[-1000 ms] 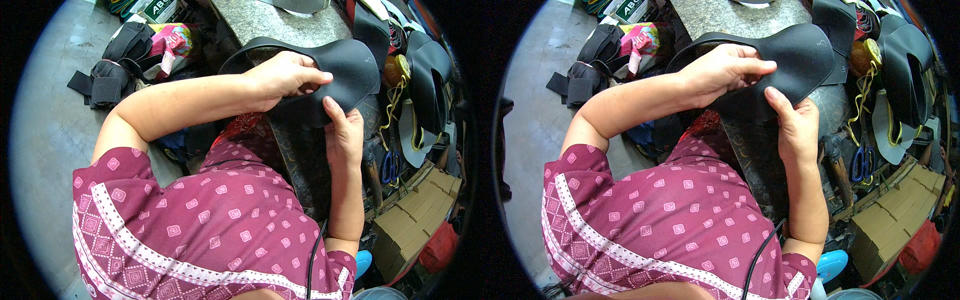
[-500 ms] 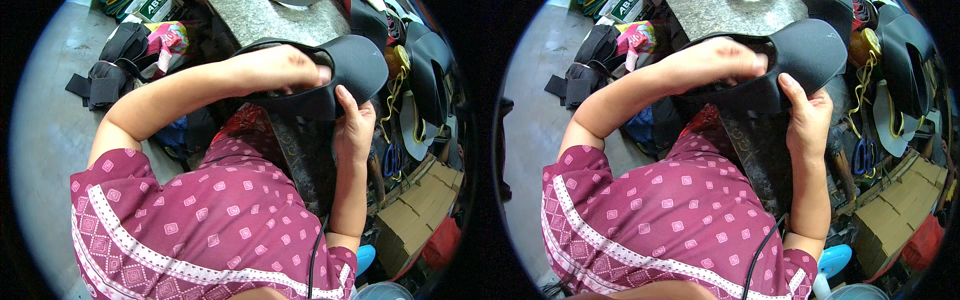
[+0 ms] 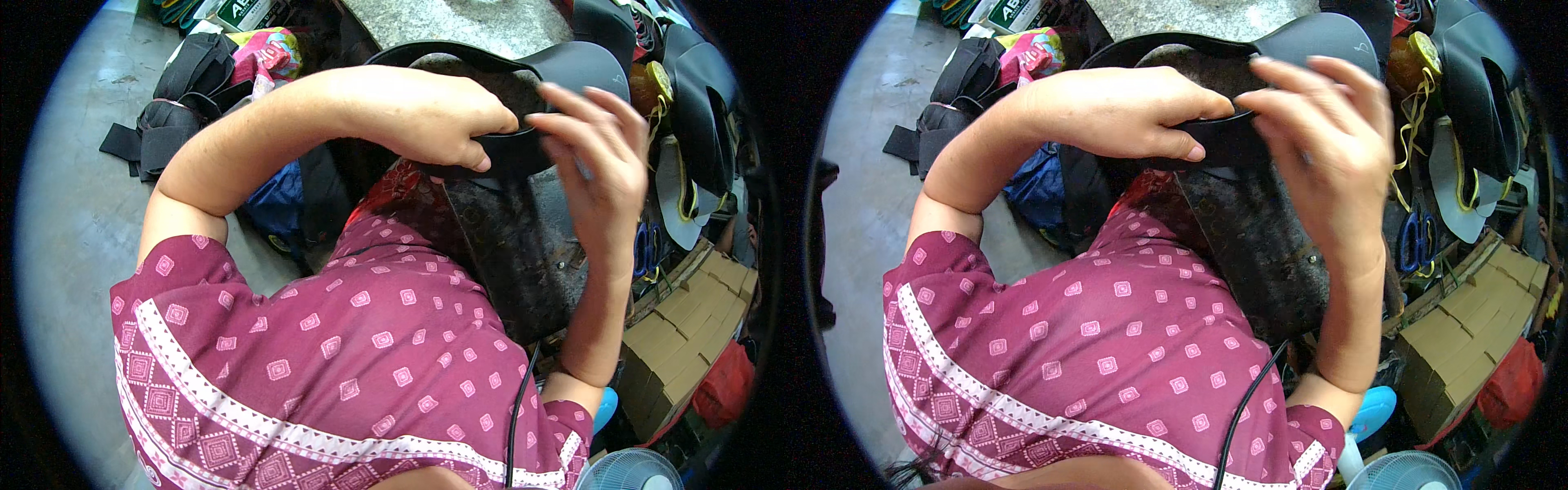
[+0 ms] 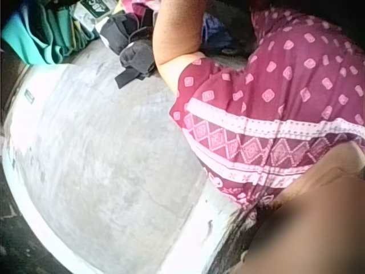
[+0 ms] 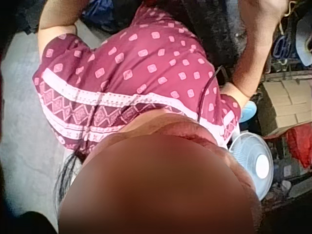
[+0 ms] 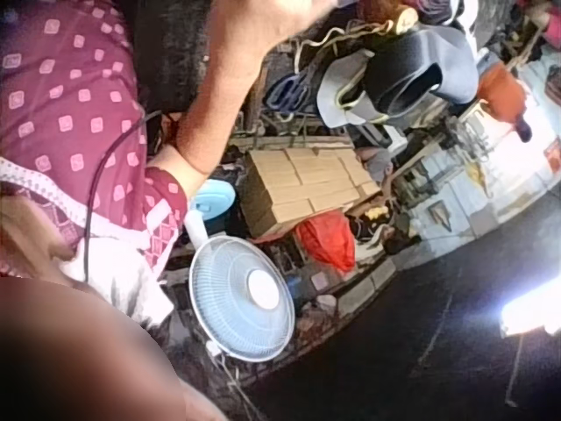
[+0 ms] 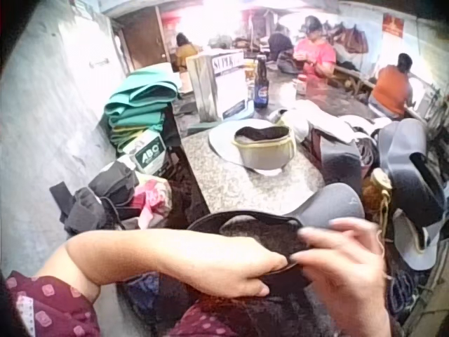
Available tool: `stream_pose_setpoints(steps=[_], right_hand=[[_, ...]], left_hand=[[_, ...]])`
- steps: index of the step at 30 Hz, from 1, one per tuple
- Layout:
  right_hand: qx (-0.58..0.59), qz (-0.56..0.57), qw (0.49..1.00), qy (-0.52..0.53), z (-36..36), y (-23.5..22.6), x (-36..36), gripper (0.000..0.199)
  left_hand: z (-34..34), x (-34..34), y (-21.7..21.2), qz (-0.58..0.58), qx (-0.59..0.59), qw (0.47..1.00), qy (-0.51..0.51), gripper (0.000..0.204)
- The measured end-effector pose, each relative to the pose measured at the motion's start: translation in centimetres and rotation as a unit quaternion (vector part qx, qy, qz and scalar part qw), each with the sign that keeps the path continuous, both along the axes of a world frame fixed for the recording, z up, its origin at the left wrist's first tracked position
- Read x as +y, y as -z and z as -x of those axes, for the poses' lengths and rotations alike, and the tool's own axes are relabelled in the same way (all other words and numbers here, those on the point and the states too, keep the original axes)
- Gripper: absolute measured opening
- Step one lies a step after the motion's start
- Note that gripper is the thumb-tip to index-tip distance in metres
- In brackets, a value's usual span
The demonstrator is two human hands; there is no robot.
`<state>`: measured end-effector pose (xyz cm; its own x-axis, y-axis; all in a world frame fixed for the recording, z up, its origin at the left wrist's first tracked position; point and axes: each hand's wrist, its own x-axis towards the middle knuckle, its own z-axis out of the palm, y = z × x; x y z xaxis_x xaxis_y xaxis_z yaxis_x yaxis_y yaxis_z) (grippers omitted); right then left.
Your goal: The person uses a hammer to tap and shape the edges of a black slipper sole, then folds and presses the upper strap to fit the sole. The person repeats this process on a second slipper, tapping the edges and adjusting the strap alignment.
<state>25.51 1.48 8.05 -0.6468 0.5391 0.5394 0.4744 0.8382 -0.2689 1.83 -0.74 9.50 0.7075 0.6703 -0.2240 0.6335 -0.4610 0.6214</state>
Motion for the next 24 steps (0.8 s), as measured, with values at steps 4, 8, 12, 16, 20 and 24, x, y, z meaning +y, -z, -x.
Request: stream_pose_setpoints(steps=[4, 8, 12, 16, 20, 24], right_hand=[[-0.144, -0.040, 0.988, -0.042, 0.6, -0.3, 1.1, 0.022], [-0.165, -0.073, 0.980, -0.080, 0.2, -0.6, 2.8, 0.018], [-0.126, -0.229, 0.965, -0.034, -0.3, -0.4, 3.8, 0.014], [-0.171, -0.305, 0.937, 0.011, -0.1, 1.3, 3.6, 0.017], [-0.148, -0.279, 0.949, 0.001, -0.4, 3.3, 3.0, 0.020], [-0.160, -0.242, 0.957, 0.019, -0.6, 4.4, 3.0, 0.020]], left_hand=[[0.2, 0.2, -0.5, -0.016, 0.061, 0.998, 0.020, 0.041], [1.1, 0.3, -1.0, -0.118, 0.129, 0.984, 0.027, 0.030], [0.8, 0.7, -0.5, -0.365, 0.158, 0.913, -0.092, 0.025], [-0.4, 1.2, 1.7, -0.331, 0.151, 0.918, -0.156, 0.047], [-1.3, 1.6, 4.4, -0.373, 0.013, 0.906, -0.202, 0.036], [-1.7, 3.0, 6.2, -0.345, -0.124, 0.909, -0.197, 0.031]])
